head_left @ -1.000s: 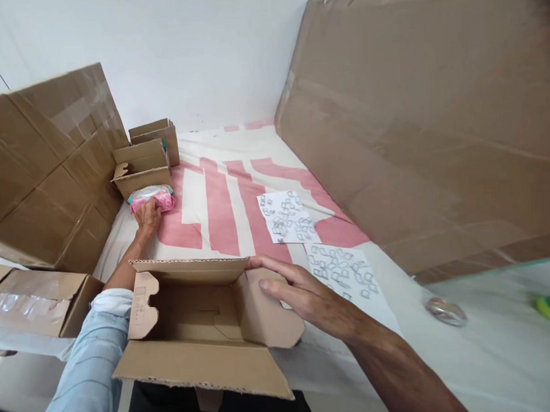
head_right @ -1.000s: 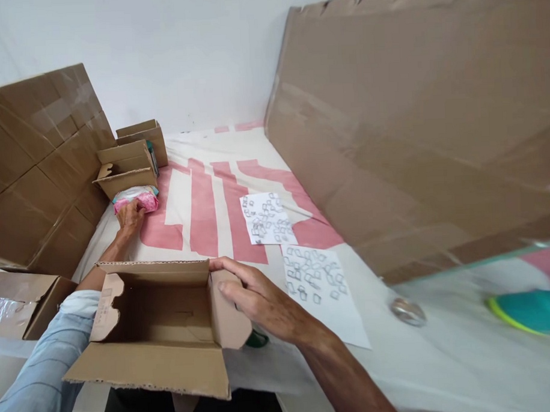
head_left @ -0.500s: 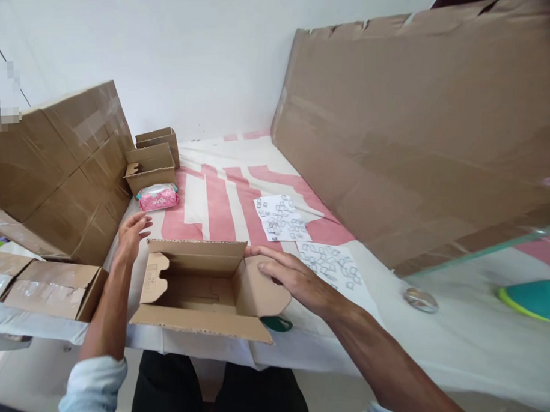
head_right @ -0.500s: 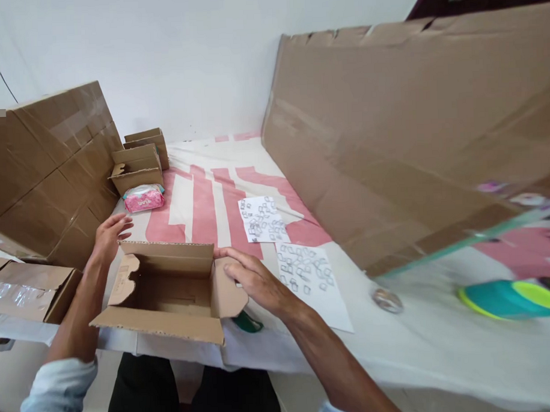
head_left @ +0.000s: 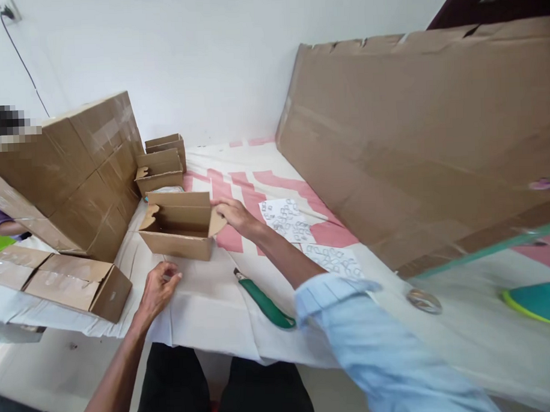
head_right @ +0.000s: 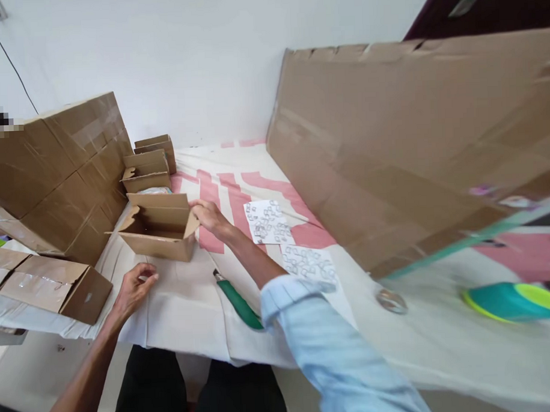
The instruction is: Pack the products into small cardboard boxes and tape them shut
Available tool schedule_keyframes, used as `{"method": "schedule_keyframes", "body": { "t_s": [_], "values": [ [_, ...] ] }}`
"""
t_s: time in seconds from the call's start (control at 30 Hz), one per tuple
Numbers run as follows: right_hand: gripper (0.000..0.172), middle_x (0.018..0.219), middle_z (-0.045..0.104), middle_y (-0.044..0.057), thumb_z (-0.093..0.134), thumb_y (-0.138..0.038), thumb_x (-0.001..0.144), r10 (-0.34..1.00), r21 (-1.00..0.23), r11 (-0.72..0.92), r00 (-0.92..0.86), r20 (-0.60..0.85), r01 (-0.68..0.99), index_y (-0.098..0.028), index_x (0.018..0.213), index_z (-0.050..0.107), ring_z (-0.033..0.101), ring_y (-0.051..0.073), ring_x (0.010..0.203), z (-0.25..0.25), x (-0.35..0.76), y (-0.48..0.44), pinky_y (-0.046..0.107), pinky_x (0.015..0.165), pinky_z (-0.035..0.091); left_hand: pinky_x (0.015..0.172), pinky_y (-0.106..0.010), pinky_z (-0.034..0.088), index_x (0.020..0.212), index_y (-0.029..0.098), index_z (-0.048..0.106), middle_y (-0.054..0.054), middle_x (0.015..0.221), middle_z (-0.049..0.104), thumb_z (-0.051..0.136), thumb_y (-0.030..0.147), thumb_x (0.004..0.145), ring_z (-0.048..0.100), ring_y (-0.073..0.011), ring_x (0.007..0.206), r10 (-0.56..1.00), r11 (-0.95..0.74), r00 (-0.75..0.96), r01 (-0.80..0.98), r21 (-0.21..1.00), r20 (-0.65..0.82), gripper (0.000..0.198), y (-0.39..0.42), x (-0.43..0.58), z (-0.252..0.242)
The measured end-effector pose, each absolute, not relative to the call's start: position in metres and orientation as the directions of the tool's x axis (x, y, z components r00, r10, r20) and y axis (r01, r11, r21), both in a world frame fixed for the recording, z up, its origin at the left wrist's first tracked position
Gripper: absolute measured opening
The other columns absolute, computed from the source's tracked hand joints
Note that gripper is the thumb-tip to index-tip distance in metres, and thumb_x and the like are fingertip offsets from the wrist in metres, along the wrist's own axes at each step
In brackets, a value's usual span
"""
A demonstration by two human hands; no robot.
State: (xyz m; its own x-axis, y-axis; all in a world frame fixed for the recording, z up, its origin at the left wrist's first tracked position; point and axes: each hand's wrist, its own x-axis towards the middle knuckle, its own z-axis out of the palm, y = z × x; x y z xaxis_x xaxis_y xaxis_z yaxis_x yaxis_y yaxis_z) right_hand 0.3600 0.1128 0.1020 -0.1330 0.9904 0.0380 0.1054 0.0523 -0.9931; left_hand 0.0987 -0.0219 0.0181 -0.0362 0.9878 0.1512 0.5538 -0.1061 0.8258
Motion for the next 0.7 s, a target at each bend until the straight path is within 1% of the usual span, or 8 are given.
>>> {"method": "schedule_keyframes", "body": {
  "t_s": [0.13, 0.2, 0.27, 0.37, 0.43, 0.5, 0.6, 0.7],
  "values": [
    [0.013, 0.078, 0.06, -0.001, 0.056, -0.03, 0.083, 0.986, -0.998, 0.046, -0.159, 0.039, 0.04, -0.02, 0.09, 0.062, 0.056, 0.016, 0.073, 0.119, 0.32, 0.153, 0.029, 0.07, 0.048, 0.08, -0.035, 0.055, 0.087, 0.021, 0.076, -0.007, 0.088, 0.08, 0.075, 0.039, 0.08, 0.074, -0.0257, 0.082, 0.988, -0.102, -0.032, 0.614, 0.783, 0.153, 0.02, 0.036, 0.108, 0.024],
    [0.016, 0.092, 0.066, 0.003, 0.056, -0.035, 0.093, 0.984, -0.997, 0.077, -0.161, 0.071, 0.032, -0.021, 0.097, 0.061, 0.061, 0.017, 0.082, 0.126, 0.313, 0.161, 0.031, 0.078, 0.053, 0.081, -0.036, 0.054, 0.084, 0.021, 0.076, -0.007, 0.083, 0.079, 0.072, 0.043, 0.084, 0.074, -0.0269, 0.082, 0.986, -0.087, -0.056, 0.633, 0.769, 0.157, 0.022, 0.062, 0.108, 0.027],
    [0.022, 0.107, 0.071, 0.006, 0.058, -0.04, 0.098, 0.977, -0.984, 0.162, -0.155, 0.15, 0.072, -0.02, 0.107, 0.062, 0.064, 0.018, 0.093, 0.127, 0.316, 0.155, 0.034, 0.087, 0.055, 0.08, -0.036, 0.053, 0.081, 0.021, 0.076, -0.007, 0.08, 0.079, 0.071, 0.047, 0.086, 0.074, -0.0288, 0.084, 0.981, -0.054, -0.109, 0.651, 0.758, 0.163, 0.027, 0.084, 0.105, 0.028],
    [0.029, 0.12, 0.072, 0.009, 0.061, -0.041, 0.1, 0.937, -0.918, 0.328, -0.201, 0.286, 0.223, -0.02, 0.119, 0.066, 0.065, 0.022, 0.105, 0.109, 0.338, 0.115, 0.038, 0.096, 0.055, 0.079, -0.037, 0.053, 0.078, 0.022, 0.074, -0.009, 0.078, 0.078, 0.072, 0.052, 0.085, 0.074, -0.0312, 0.088, 0.963, 0.006, -0.206, 0.662, 0.75, 0.173, 0.031, 0.109, 0.098, 0.027],
    [0.029, 0.119, 0.072, 0.01, 0.061, -0.041, 0.101, 0.906, -0.845, 0.411, -0.254, 0.338, 0.342, -0.021, 0.12, 0.069, 0.066, 0.025, 0.107, 0.086, 0.359, 0.073, 0.042, 0.099, 0.055, 0.08, -0.037, 0.053, 0.076, 0.023, 0.072, -0.009, 0.077, 0.077, 0.073, 0.054, 0.083, 0.073, -0.0306, 0.087, 0.955, 0.026, -0.24, 0.656, 0.754, 0.175, 0.032, 0.123, 0.095, 0.025],
    [0.027, 0.119, 0.071, 0.012, 0.062, -0.037, 0.102, 0.882, -0.738, 0.472, -0.249, 0.401, 0.482, -0.021, 0.122, 0.07, 0.065, 0.028, 0.112, 0.058, 0.381, 0.028, 0.047, 0.104, 0.053, 0.08, -0.036, 0.054, 0.073, 0.023, 0.069, -0.007, 0.076, 0.077, 0.073, 0.054, 0.082, 0.072, -0.0283, 0.084, 0.953, 0.025, -0.247, 0.645, 0.764, 0.177, 0.033, 0.134, 0.094, 0.024],
    [0.025, 0.117, 0.07, 0.014, 0.065, -0.03, 0.1, 0.903, -0.606, 0.415, -0.228, 0.363, 0.679, -0.02, 0.123, 0.069, 0.062, 0.031, 0.113, 0.02, 0.405, -0.027, 0.049, 0.105, 0.052, 0.082, -0.036, 0.056, 0.07, 0.023, 0.066, -0.005, 0.076, 0.076, 0.073, 0.055, 0.083, 0.07, -0.0255, 0.083, 0.949, 0.003, -0.248, 0.628, 0.778, 0.196, 0.036, 0.152, 0.096, 0.025],
    [0.025, 0.115, 0.069, 0.013, 0.07, -0.027, 0.098, 0.953, -0.562, 0.277, -0.146, 0.266, 0.779, -0.019, 0.122, 0.068, 0.061, 0.031, 0.109, -0.011, 0.418, -0.054, 0.048, 0.1, 0.053, 0.081, -0.035, 0.057, 0.069, 0.022, 0.065, -0.001, 0.066, 0.072, 0.07, 0.059, 0.085, 0.067, -0.0225, 0.079, 0.94, -0.007, -0.26, 0.63, 0.777, 0.22, 0.042, 0.17, 0.1, 0.029]
  ]
}}
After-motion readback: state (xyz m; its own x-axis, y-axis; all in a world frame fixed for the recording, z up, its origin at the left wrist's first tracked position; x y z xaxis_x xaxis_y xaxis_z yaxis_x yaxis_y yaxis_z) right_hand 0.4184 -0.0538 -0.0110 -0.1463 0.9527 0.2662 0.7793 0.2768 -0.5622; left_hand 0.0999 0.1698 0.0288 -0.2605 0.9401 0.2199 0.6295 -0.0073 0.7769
